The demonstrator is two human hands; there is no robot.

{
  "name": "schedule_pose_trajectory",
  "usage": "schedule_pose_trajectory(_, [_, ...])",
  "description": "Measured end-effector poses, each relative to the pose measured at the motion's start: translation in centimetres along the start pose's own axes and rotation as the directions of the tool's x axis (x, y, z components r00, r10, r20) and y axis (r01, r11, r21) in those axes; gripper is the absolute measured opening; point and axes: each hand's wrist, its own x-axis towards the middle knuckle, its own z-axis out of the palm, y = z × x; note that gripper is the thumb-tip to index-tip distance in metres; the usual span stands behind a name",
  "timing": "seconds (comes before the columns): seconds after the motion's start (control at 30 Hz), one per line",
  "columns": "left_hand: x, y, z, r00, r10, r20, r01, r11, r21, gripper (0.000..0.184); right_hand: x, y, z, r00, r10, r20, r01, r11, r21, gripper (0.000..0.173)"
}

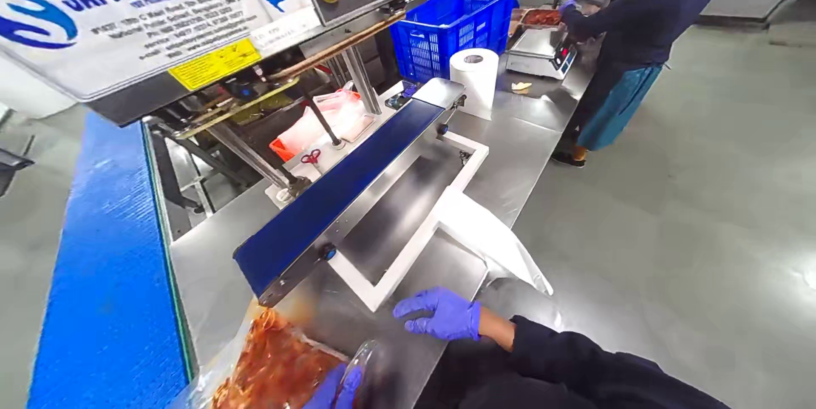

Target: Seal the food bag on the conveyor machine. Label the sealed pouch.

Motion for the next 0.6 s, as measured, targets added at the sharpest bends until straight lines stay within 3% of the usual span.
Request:
schedule_pose_trajectory(0.1, [1.3, 4.7, 1.9, 0.989, 0.147, -0.005, -0.147, 0.988, -0.050, 0.057, -3.1, 2.0, -3.9, 0.959, -0.131, -0.252, 0.162, 0.981, 0.107, 0.048])
schedule_pose_trajectory(0.2, [2.5, 12.1, 4.3, 0.975, 0.218, -0.035, -0.221, 0.964, -0.147, 0.052, -6.0, 4.9, -7.8, 0.817, -0.303, -0.490, 0.425, 0.891, 0.160, 0.084])
schedule_pose_trajectory(0.3, [3.9, 20.3, 7.8, 0.952, 0.291, -0.100, -0.307, 0.898, -0.315, 0.048, -8.7, 6.1, -11.5, 0.718, -0.245, -0.652, 0.539, 0.788, 0.298, 0.104])
schedule_pose_trajectory(0.37, [5.1, 25.4, 10.9, 0.892, 0.410, -0.189, -0.451, 0.805, -0.386, 0.048, -10.2, 6.5, -13.5, 0.692, -0.191, -0.696, 0.570, 0.737, 0.364, 0.104])
schedule_pose_trajectory(0.47, [6.3, 32.9, 14.7, 0.840, 0.508, -0.190, -0.533, 0.707, -0.464, 0.045, -12.6, 7.3, -16.4, 0.673, -0.169, -0.720, 0.573, 0.735, 0.363, 0.098])
schedule_pose_trajectory(0.6, [6.4, 36.7, 18.1, 0.757, 0.551, -0.351, -0.652, 0.603, -0.459, 0.017, -14.8, 8.0, -19.3, 0.660, -0.183, -0.728, 0.609, 0.698, 0.377, 0.099])
